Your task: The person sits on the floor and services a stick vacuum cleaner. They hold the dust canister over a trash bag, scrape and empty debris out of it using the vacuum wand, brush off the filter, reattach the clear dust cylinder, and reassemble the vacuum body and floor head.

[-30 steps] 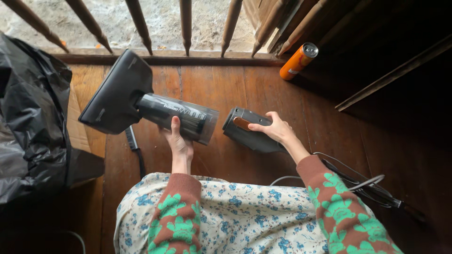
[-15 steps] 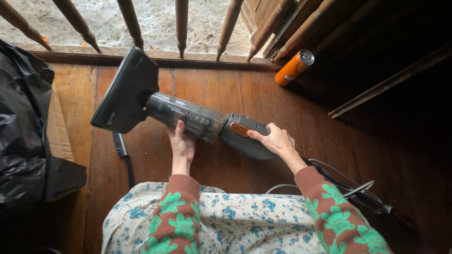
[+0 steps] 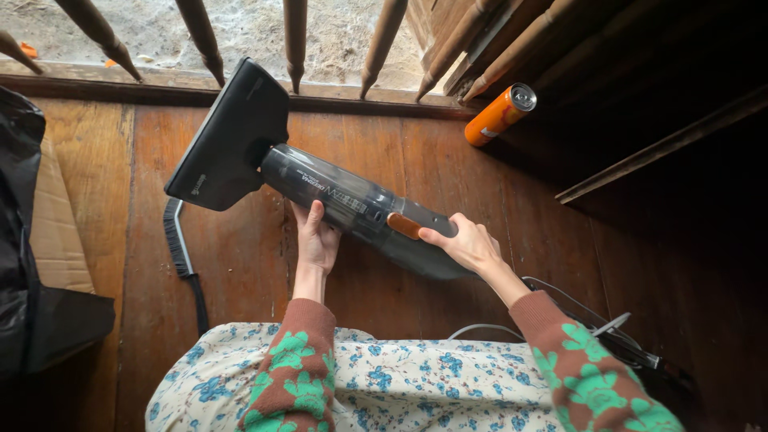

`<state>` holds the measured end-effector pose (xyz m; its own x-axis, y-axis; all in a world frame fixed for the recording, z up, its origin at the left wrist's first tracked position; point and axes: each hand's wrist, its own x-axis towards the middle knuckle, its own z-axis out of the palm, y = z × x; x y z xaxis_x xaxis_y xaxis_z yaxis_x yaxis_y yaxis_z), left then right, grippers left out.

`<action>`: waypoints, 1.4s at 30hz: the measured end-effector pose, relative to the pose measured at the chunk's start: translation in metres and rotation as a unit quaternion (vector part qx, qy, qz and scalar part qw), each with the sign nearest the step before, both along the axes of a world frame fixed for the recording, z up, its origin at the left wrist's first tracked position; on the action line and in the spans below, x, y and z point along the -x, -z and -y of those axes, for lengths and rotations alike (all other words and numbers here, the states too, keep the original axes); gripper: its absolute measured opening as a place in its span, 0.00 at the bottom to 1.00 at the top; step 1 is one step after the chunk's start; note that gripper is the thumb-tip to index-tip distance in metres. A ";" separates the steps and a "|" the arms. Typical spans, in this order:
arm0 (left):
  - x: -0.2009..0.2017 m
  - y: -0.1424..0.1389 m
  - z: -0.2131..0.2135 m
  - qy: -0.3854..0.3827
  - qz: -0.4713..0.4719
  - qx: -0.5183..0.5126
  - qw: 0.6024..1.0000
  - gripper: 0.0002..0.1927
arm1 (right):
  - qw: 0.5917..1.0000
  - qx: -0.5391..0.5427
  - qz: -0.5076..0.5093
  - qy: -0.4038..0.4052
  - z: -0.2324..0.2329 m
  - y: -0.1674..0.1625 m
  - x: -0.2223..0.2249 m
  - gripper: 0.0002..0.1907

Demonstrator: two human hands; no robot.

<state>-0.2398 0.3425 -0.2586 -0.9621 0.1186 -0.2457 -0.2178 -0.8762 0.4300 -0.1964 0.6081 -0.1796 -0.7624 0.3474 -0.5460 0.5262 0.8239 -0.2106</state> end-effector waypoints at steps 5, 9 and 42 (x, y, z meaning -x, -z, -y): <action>-0.011 0.009 -0.016 -0.008 -0.024 -0.051 0.998 0.48 | 1.000 -0.024 -0.005 -0.009 -0.011 -0.013 -0.018 0.47; -0.024 0.009 -0.033 -0.032 -0.010 0.003 0.999 0.46 | 0.999 -0.039 -0.029 -0.015 -0.029 -0.028 -0.036 0.49; -0.055 -0.013 -0.004 -0.065 0.037 0.026 0.997 0.48 | 0.998 0.059 -0.009 0.017 0.035 -0.060 -0.052 0.46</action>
